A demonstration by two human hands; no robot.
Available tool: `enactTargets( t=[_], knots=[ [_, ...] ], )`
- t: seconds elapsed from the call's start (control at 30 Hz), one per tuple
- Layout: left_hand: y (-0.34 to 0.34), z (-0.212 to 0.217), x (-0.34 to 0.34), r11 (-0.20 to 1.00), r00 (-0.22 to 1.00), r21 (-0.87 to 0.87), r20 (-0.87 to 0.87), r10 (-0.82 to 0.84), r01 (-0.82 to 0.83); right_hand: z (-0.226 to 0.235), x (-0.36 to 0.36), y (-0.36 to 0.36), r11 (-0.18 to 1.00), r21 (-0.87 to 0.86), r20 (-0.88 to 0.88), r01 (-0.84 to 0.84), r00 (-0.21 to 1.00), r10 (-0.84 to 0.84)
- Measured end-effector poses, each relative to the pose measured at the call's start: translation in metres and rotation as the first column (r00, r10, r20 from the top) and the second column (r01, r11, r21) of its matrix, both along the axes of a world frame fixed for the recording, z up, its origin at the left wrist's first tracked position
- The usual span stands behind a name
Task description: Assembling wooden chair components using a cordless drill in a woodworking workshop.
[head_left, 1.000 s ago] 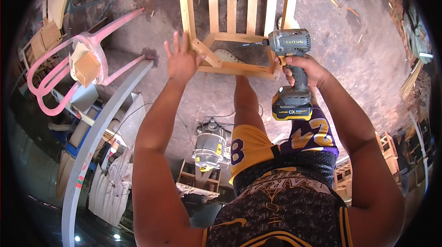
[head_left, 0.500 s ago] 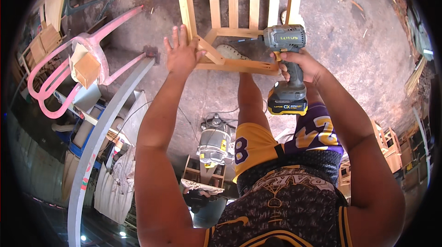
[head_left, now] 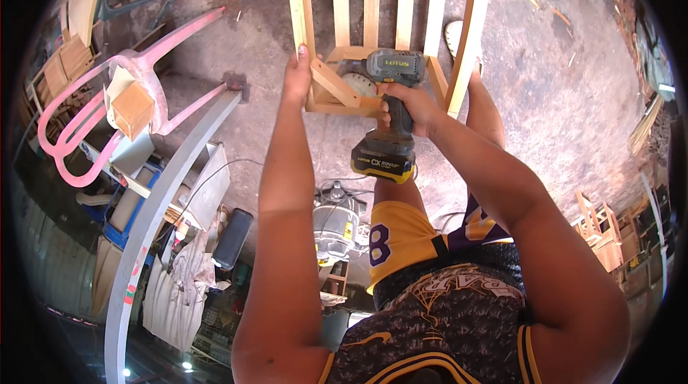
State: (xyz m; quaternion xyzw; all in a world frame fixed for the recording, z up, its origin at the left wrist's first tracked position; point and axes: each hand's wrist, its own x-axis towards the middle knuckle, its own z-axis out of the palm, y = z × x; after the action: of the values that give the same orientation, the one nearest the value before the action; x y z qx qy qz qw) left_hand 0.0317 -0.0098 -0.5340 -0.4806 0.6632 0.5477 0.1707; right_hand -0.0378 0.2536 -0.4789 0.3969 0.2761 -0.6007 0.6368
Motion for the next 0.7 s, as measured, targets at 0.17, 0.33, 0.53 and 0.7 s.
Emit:
enactTargets(
  t=[0.17,0.33,0.53,0.7],
  knots=[
    [0.007,-0.014,0.007,0.999,0.994,-0.048,-0.109,-0.002,-0.004,-0.009,0.014,-0.007,0.999,-0.049,0.021,0.01,1.0,-0.009],
    [0.005,-0.018,0.011,0.997,0.987,-0.075,-0.16,-0.024,0.013,-0.012,0.021,-0.011,0.999,-0.031,0.022,0.034,0.999,-0.033],
    [0.009,-0.016,0.006,0.983,0.982,-0.183,-0.177,-0.065,0.032,-0.012,0.019,-0.01,0.998,-0.032,0.066,0.047,0.997,-0.045],
    [0.013,-0.012,0.004,0.975,0.976,-0.218,-0.204,-0.081,0.035,-0.013,0.011,-0.008,0.999,-0.03,0.106,0.018,0.994,-0.015]
  ],
)
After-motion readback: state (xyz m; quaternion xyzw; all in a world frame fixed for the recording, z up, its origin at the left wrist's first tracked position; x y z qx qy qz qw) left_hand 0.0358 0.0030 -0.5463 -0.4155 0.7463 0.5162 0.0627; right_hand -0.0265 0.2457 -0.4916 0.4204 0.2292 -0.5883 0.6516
